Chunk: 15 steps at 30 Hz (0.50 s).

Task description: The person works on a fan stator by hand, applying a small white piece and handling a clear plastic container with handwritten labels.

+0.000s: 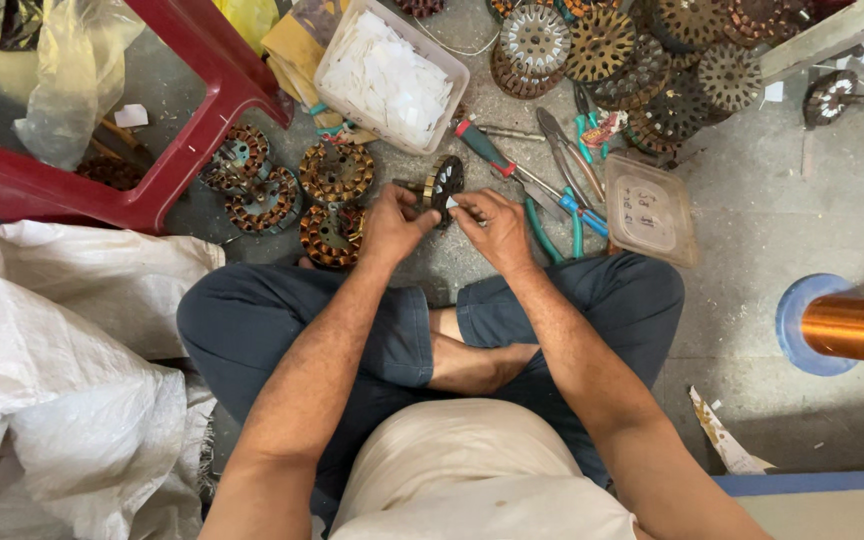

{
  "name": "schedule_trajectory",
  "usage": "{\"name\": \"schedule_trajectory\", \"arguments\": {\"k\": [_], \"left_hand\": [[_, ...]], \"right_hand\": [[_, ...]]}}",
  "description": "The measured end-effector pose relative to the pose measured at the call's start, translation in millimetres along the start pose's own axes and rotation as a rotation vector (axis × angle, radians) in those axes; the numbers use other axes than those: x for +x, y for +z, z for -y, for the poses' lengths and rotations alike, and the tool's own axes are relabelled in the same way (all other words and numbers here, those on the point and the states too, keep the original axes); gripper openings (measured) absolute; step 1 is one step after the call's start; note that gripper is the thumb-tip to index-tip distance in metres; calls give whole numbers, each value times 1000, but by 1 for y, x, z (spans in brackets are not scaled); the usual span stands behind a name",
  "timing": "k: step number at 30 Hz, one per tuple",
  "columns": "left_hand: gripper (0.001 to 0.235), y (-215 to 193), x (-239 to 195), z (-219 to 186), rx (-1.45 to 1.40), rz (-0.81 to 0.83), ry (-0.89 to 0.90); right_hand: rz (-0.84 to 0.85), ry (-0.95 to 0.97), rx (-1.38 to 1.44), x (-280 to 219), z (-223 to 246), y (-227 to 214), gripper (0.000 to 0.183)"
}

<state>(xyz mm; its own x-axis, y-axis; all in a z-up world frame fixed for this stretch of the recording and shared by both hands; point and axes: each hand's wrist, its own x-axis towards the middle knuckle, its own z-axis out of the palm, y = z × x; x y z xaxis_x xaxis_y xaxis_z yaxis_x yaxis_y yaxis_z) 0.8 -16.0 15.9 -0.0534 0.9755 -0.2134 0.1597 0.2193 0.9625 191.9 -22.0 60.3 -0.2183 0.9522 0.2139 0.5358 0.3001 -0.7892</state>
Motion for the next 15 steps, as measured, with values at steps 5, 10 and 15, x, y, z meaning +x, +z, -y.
{"name": "schedule_trajectory", "arguments": {"k": [5,10,15], "left_hand": [[42,10,-7,-2,325,22,47],[30,7,0,-11,475,-82,125],[26,5,0,-16,348,-121,219]], "right_hand": [[18,-12,-34,6,-9,9,19],[20,-19,-71,19,-6,10,18],[2,-46,-65,29,-2,13,15]]}}
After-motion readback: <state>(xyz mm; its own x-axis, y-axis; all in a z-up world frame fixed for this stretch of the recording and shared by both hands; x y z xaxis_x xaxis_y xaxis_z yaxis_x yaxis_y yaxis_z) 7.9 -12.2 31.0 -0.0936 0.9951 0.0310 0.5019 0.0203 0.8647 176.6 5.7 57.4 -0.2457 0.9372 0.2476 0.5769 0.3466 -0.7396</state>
